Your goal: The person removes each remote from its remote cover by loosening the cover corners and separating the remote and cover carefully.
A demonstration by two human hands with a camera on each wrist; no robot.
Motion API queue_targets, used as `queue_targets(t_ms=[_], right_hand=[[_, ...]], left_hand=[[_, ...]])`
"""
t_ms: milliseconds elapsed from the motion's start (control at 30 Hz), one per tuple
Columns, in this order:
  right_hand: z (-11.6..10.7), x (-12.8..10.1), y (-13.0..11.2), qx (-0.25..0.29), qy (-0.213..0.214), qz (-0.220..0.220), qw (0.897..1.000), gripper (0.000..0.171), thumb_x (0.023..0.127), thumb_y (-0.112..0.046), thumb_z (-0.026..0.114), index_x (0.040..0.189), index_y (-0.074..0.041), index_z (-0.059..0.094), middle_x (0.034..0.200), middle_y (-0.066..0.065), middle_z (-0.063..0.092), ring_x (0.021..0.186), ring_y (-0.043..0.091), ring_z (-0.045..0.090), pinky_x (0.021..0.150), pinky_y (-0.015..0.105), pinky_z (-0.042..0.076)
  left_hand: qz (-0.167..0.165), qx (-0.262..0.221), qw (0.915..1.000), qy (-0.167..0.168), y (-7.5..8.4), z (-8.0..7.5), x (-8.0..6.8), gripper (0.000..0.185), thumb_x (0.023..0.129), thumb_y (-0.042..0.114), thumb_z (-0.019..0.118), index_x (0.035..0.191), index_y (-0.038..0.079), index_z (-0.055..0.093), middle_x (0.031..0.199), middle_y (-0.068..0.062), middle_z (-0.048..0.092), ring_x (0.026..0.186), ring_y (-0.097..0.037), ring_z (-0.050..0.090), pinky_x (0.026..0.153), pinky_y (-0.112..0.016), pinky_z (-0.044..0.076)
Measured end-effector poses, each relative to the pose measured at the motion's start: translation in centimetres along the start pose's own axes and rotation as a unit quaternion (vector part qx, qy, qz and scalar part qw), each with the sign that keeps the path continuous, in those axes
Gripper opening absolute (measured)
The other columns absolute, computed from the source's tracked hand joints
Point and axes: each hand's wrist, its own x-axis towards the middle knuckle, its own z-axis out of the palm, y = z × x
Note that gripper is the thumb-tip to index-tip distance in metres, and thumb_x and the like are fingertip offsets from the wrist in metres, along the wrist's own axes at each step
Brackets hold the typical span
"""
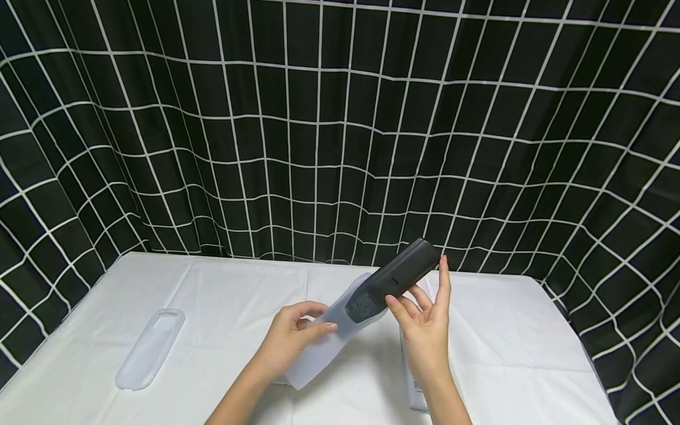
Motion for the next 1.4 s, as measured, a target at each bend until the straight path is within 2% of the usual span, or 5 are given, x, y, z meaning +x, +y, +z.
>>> queue_targets(t_ms=[133,400,600,1000,1400], right_hand=[[0.1,-0.1,-0.1,0.007,0.013,-0.005,1.0,0.112,0.09,0.023,0.065,0.17,-0.035,0.011,0.118,-0.001,0.07,0.097,0.009,0.075,0.098,0.021,0.057],[-0.3,0.1,-0.6,0.024,0.031,0.001,0.999,0.109,0.088,0.027,0.064,0.167,-0.033,0.02,0.111,0.0,0.071,0.097,0.01,0.075,0.093,0.022,0.059],[-0.7,0.2,-0.8,0.027,0.048,-0.006,0.998,0.106,0.088,0.027,0.063,0.166,-0.032,0.022,0.11,0.0,0.071,0.096,0.01,0.074,0.092,0.022,0.059],[-1.4,0.4,-1.3,0.054,0.051,-0.039,0.997,0.104,0.088,0.028,0.06,0.165,-0.03,0.023,0.114,0.006,0.068,0.096,0.014,0.073,0.092,0.024,0.06],[-1.5,0.2,-1.3,0.069,0.009,-0.053,0.996,0.103,0.087,0.031,0.057,0.164,-0.029,0.024,0.115,0.008,0.068,0.097,0.015,0.072,0.09,0.023,0.06]], left_hand=[[-0.012,0.0,0.9999,-0.01,0.2,-0.1,0.0,0.033,0.094,0.014,0.077,0.119,-0.006,0.072,0.101,-0.02,0.078,0.078,-0.012,0.074,0.065,-0.025,0.059],[-0.019,0.036,0.9974,-0.06,0.4,-1.1,0.0,0.034,0.092,0.013,0.079,0.121,-0.004,0.074,0.104,-0.012,0.075,0.073,-0.009,0.071,0.061,-0.026,0.059],[-0.006,0.049,0.9974,-0.052,0.3,-1.0,0.1,0.033,0.09,0.009,0.079,0.119,-0.006,0.074,0.094,-0.005,0.07,0.067,-0.007,0.067,0.06,-0.022,0.057],[-0.015,0.039,0.9975,-0.057,0.2,-0.8,0.0,0.032,0.089,0.006,0.079,0.117,-0.007,0.072,0.086,0.0,0.065,0.066,-0.008,0.064,0.059,-0.022,0.055],[0.001,0.071,0.9953,-0.066,-0.1,-0.5,0.0,0.034,0.092,0.013,0.079,0.121,-0.002,0.073,0.104,-0.01,0.074,0.078,-0.012,0.066,0.065,-0.022,0.054]])
